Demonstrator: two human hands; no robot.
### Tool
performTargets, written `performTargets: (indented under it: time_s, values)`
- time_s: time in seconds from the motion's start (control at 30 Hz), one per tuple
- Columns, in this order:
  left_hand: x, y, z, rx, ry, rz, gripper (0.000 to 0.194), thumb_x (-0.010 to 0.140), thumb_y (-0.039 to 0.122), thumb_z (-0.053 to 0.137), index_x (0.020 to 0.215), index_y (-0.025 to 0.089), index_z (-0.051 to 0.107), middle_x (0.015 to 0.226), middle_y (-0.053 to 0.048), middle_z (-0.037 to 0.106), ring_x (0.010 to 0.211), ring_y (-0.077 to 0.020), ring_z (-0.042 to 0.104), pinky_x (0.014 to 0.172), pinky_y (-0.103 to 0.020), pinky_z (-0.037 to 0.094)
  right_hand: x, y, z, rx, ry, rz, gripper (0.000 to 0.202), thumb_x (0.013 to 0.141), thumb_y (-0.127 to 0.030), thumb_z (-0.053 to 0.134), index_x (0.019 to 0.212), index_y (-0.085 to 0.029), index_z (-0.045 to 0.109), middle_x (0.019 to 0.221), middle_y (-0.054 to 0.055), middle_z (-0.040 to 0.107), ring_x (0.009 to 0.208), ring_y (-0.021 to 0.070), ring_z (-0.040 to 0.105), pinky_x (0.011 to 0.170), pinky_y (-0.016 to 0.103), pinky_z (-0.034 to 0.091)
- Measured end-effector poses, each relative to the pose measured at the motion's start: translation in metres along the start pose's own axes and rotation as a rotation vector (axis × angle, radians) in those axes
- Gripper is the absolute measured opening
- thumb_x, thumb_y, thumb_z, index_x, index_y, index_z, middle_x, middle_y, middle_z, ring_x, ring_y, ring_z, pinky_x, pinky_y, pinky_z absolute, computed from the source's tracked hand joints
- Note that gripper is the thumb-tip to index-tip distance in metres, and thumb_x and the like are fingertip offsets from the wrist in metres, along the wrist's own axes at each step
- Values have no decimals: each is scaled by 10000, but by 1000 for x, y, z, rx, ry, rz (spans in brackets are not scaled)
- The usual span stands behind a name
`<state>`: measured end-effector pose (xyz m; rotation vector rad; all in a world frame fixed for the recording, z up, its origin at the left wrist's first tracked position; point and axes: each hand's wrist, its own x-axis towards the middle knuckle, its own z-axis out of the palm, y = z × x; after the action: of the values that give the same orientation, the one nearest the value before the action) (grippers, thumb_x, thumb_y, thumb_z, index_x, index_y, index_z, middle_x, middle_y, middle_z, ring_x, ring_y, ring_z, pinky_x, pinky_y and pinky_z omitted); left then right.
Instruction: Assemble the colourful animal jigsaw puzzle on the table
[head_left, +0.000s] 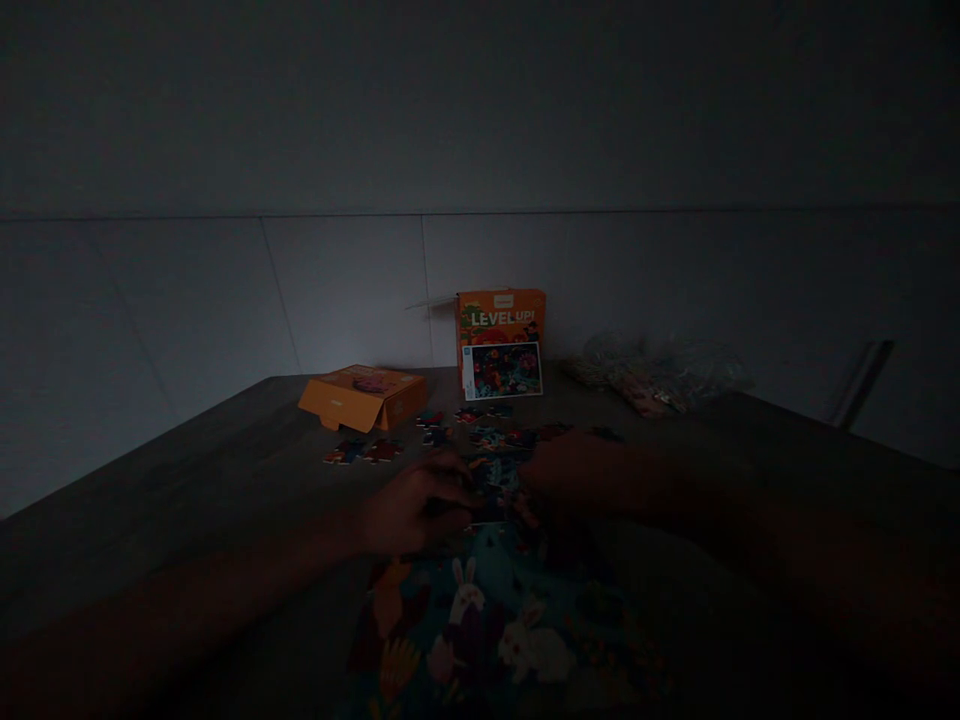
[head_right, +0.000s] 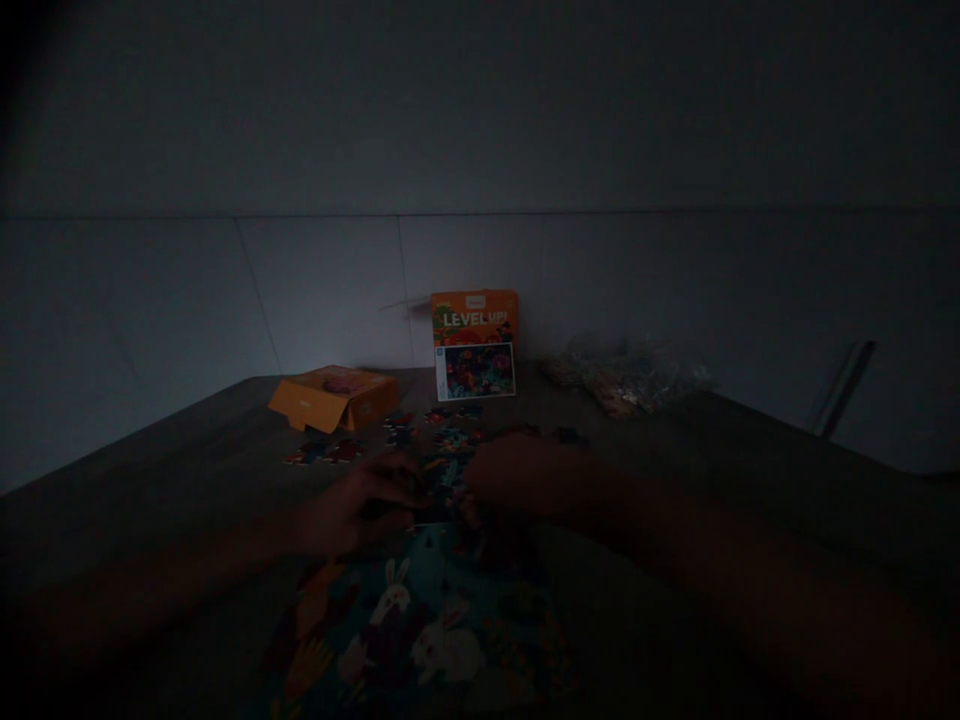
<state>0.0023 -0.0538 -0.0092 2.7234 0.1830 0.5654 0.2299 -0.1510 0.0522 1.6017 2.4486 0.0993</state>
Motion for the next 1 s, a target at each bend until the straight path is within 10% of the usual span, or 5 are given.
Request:
performTargets:
  time_s: [0.23,0.63,0.77,1.0]
  values:
    - [4,-6,2,63,178,-295,98,852,223,642,887,162,710,913,-61,654,837,-191,611,742,-285,484,-9,-15,-6,27,20,-66,154,737,-159,708,888,-171,734,763,73,731,599,199,657,441,236,341]
    - [2,-12,0,-113,75,-181,212,867,138,545,982,162,722,975,-75,659,917,-205,622,801,-308,484,-10,-20,-13,221,-111,93,46,736,-211,699,728,-177,729,657,47,675,500,156,582,444,240,364]
    - [0,-11,-2,-275,145,-242,269,871,206,568,1127,151,633,1008,-77,658,897,-208,624,766,-315,498,-5,-24,-7,282,3,-32,152,743,-284,707,846,-173,717,774,62,698,595,178,625,474,245,412]
    - [5,4,-10,-153,-57,-31,237,812,306,711,991,155,676,1056,-89,631,1002,-241,593,869,-337,479,17,-33,22,337,272,-56,335,853,-297,669,1130,-113,633,1136,162,634,944,255,647,757,335,498]
